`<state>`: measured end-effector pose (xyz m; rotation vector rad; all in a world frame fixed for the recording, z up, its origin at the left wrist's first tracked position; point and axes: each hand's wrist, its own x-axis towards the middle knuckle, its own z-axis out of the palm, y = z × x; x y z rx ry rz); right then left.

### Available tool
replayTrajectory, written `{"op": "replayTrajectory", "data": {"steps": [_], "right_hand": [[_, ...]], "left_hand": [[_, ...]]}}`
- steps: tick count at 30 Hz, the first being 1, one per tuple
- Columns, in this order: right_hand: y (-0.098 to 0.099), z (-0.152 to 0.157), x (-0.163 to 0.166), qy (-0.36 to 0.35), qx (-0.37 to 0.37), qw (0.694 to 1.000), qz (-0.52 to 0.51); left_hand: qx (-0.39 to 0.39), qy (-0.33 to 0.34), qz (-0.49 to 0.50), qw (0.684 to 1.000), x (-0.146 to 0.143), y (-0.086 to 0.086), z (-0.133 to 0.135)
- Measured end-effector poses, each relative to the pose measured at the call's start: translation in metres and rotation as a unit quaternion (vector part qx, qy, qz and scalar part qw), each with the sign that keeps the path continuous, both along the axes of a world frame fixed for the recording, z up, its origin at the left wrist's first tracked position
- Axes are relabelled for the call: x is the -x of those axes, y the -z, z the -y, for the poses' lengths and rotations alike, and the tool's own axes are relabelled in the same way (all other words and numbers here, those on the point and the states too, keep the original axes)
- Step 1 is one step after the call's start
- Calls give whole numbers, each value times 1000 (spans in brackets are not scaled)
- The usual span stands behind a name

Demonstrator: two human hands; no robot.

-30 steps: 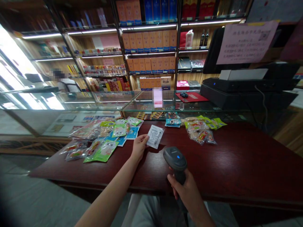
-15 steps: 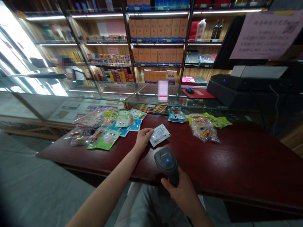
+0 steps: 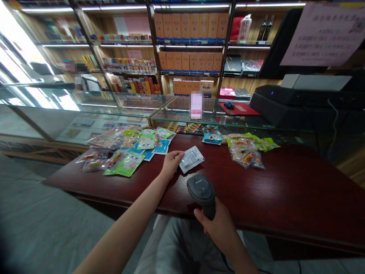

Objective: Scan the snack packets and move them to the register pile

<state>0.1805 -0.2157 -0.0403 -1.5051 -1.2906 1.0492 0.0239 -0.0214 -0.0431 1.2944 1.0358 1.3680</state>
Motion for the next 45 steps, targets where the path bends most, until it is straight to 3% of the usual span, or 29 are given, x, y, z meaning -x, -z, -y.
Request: {"op": "replayTrajectory", "data": {"steps": [8,14,17,23,28,31,37,41,45], "right_hand": [[-2,0,1,2,9,999,-33],[-5,1,-6,37,4,998,-53],[-3,1,-14,50,-10,996,-71],[-2,-3,-29,72,-20,993,-96],[-1,-6,-41,81,-19,991,-101],[0,-8,-49,63,16,994,-86],[-3,-9,-52,148,37,983,-101],[-6,-10,-54,174,46,978,-102],[-6,-11,-63,118,62,987,-90]], "left_hand": [[22,5,45,999,3,-1,-2],[77,79,103,989,7,-9,3],[70,49,92,992,5,-11,-1],[-66,-40,-122,990,-18,-30,-33],[-154,-97,-321,929,-52,-49,-67],[-187,-98,-417,884,-76,-53,-85],[-236,-47,-519,820,-112,-44,-116],[-243,-11,-528,814,-116,-30,-129],[-248,3,-519,818,-112,-18,-127]]}}
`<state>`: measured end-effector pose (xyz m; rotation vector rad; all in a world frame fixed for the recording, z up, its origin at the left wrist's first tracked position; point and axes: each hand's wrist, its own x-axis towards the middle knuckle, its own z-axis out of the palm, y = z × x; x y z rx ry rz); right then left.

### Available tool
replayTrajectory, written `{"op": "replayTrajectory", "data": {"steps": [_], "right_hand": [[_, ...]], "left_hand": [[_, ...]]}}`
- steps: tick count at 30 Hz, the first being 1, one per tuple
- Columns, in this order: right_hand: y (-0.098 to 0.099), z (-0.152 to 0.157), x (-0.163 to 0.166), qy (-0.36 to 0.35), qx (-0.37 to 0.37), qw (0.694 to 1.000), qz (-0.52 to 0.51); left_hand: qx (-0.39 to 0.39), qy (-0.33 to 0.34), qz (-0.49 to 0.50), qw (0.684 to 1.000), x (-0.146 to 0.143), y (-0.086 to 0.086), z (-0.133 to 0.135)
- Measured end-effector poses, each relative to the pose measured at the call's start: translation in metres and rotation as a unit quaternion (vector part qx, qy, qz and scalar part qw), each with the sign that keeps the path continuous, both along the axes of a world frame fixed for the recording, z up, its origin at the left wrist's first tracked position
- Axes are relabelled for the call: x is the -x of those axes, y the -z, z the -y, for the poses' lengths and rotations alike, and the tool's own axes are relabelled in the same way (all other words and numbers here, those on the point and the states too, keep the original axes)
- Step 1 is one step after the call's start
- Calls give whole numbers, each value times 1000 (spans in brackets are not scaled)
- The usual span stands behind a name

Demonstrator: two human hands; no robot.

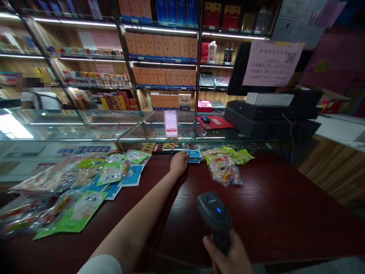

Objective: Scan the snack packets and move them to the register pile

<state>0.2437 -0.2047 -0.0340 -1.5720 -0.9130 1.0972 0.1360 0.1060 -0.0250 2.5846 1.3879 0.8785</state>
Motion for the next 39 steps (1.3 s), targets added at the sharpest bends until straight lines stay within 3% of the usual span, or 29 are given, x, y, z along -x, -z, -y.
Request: {"op": "replayTrajectory", "data": {"steps": [6,13,17,23,26,30,36,39], "right_hand": [[-1,-3,5,-71,-24,997,0],[8,-6,47,-62,-57,996,-44],[10,-9,66,-73,-71,993,-61],[4,-10,78,-70,-79,992,-73],[1,-11,77,-56,-75,990,-105],[-3,-11,75,-57,-74,987,-133],[-5,-10,71,-70,-77,983,-154],[-2,-11,70,-76,-86,981,-155]], "left_hand": [[6,21,-7,1000,21,-1,27],[-8,-43,-82,996,78,-18,75],[10,-117,-116,986,118,-24,92],[24,-284,-122,951,163,-18,100],[17,-335,-116,935,171,-14,98],[21,-346,-139,928,172,-16,91],[83,-279,-198,936,167,-33,84],[103,-280,-164,940,165,-41,90]]}}
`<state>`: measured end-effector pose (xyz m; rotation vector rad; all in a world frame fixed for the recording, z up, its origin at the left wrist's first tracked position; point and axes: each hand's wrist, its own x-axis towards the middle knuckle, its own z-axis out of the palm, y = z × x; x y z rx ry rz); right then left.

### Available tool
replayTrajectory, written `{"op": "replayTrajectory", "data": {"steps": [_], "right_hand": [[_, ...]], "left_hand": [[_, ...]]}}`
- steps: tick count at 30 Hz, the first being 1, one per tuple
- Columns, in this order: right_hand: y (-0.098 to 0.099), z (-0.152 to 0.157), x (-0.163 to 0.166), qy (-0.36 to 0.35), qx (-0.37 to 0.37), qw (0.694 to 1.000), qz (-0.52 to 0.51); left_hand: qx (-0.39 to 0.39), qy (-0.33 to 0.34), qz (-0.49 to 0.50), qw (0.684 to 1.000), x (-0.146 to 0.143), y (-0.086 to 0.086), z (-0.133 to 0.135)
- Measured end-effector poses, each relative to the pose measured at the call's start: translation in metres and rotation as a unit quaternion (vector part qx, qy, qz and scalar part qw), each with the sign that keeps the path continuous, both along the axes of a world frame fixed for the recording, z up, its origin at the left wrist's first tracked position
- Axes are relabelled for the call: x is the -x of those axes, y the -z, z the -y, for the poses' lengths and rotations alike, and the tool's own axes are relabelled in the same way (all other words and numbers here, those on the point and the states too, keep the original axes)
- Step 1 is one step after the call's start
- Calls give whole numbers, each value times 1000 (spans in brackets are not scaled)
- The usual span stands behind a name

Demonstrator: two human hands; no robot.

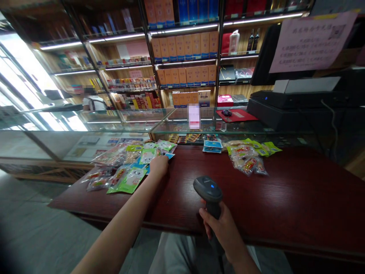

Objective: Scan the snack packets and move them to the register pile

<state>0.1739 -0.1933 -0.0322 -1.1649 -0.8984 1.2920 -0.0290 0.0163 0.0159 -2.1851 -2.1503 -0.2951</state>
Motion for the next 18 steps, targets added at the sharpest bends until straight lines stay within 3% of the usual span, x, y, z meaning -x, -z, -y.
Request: {"op": "replayTrajectory", "data": {"steps": [4,6,8,10,12,13,15,18], "right_hand": [[2,0,0,12,-8,1000,4],[1,2,0,19,-14,1000,6],[0,5,0,28,-19,999,12],[0,7,-2,41,-21,999,22],[1,9,-4,50,-19,998,33],[2,10,-6,52,-16,998,40],[5,12,-9,54,-10,997,63],[5,16,-12,53,-11,992,110]], "left_hand": [[-57,28,81,995,-1,-3,11],[-80,69,225,969,-6,1,14],[-57,90,439,892,-16,11,16],[12,82,622,779,-28,24,19],[73,87,722,682,-40,37,23],[92,95,746,652,-44,43,25],[113,117,764,625,-50,50,28],[121,140,757,627,-52,53,31]]}}
